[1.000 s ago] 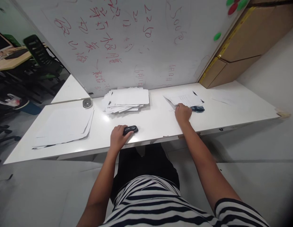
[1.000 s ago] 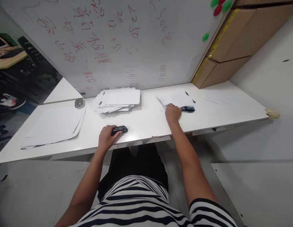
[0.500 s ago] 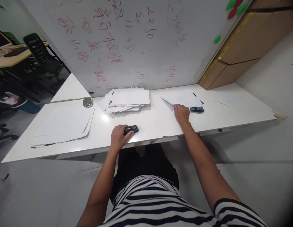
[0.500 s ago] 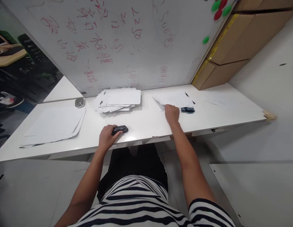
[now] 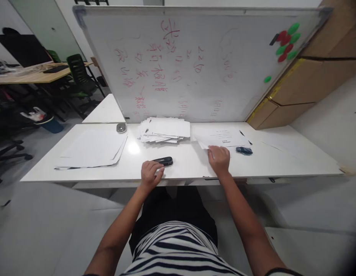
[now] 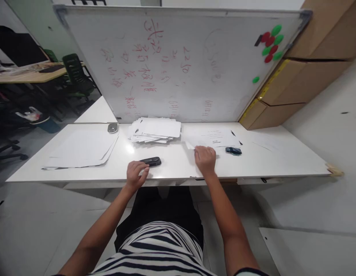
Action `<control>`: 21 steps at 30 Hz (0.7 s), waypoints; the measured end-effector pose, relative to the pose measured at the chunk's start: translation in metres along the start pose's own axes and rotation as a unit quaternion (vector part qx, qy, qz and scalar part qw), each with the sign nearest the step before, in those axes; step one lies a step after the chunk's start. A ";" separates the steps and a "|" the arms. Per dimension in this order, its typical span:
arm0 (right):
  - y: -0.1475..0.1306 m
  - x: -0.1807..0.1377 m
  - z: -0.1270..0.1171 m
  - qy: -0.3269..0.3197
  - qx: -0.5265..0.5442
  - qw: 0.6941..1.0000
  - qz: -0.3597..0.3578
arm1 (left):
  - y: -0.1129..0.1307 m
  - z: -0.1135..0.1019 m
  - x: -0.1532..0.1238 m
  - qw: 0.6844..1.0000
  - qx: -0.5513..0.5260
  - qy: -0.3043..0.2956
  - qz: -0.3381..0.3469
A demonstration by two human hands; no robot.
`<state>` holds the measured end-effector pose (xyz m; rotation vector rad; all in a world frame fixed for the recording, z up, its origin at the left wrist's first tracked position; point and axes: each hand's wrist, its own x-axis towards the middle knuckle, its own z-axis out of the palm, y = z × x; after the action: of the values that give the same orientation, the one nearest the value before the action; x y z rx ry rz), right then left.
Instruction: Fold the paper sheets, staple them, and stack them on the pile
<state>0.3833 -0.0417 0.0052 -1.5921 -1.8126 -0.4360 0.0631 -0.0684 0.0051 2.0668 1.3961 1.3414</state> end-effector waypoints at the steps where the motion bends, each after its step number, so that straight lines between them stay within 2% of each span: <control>1: -0.021 -0.013 -0.007 -0.004 0.021 0.999 -0.024 | 0.014 0.001 -0.009 0.995 -0.077 0.008 -0.060; 2: -0.042 -0.029 -0.013 -0.015 0.043 0.998 -0.048 | 0.030 0.003 -0.019 0.975 -0.170 0.023 -0.141; 3: -0.063 -0.045 -0.019 -0.019 0.069 0.995 -0.068 | 0.047 0.006 -0.028 0.935 -0.275 0.033 -0.221; 5: -0.099 -0.077 -0.026 -0.015 0.119 0.989 -0.090 | 0.075 0.011 -0.044 0.827 -0.450 -0.008 -0.336; 7: -0.124 -0.102 -0.029 -0.020 0.153 0.984 -0.085 | 0.089 0.015 -0.055 0.727 -0.549 -0.072 -0.405; 8: -0.132 -0.111 -0.029 -0.028 0.165 0.983 -0.079 | 0.090 0.017 -0.058 0.693 -0.572 -0.097 -0.429; 9: -0.137 -0.118 -0.029 -0.038 0.173 0.981 -0.074 | 0.087 0.018 -0.061 0.671 -0.581 -0.114 -0.447; 11: -0.141 -0.127 -0.028 -0.062 0.181 0.979 -0.068 | 0.076 0.023 -0.064 0.659 -0.578 -0.125 -0.464; 14: -0.132 -0.135 -0.029 -0.090 0.184 0.977 -0.064 | 0.059 0.030 -0.069 0.676 -0.551 -0.124 -0.473; 16: -0.119 -0.141 -0.029 -0.086 0.180 0.979 -0.032 | 0.051 0.032 -0.073 0.695 -0.521 -0.141 -0.476; 17: -0.111 -0.146 -0.029 -0.070 0.176 0.982 0.007 | 0.048 0.031 -0.075 0.708 -0.499 -0.160 -0.473; 19: -0.094 -0.154 -0.028 -0.012 0.177 0.975 0.137 | 0.045 0.026 -0.077 0.740 -0.450 -0.217 -0.451; 21: -0.078 -0.159 -0.029 0.042 0.230 0.928 0.291 | 0.042 0.018 -0.073 0.761 -0.413 -0.278 -0.415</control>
<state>0.3199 -0.1933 -0.0669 -1.6320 -1.1736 0.1845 0.0949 -0.1466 -0.0139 0.9049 0.9504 0.6418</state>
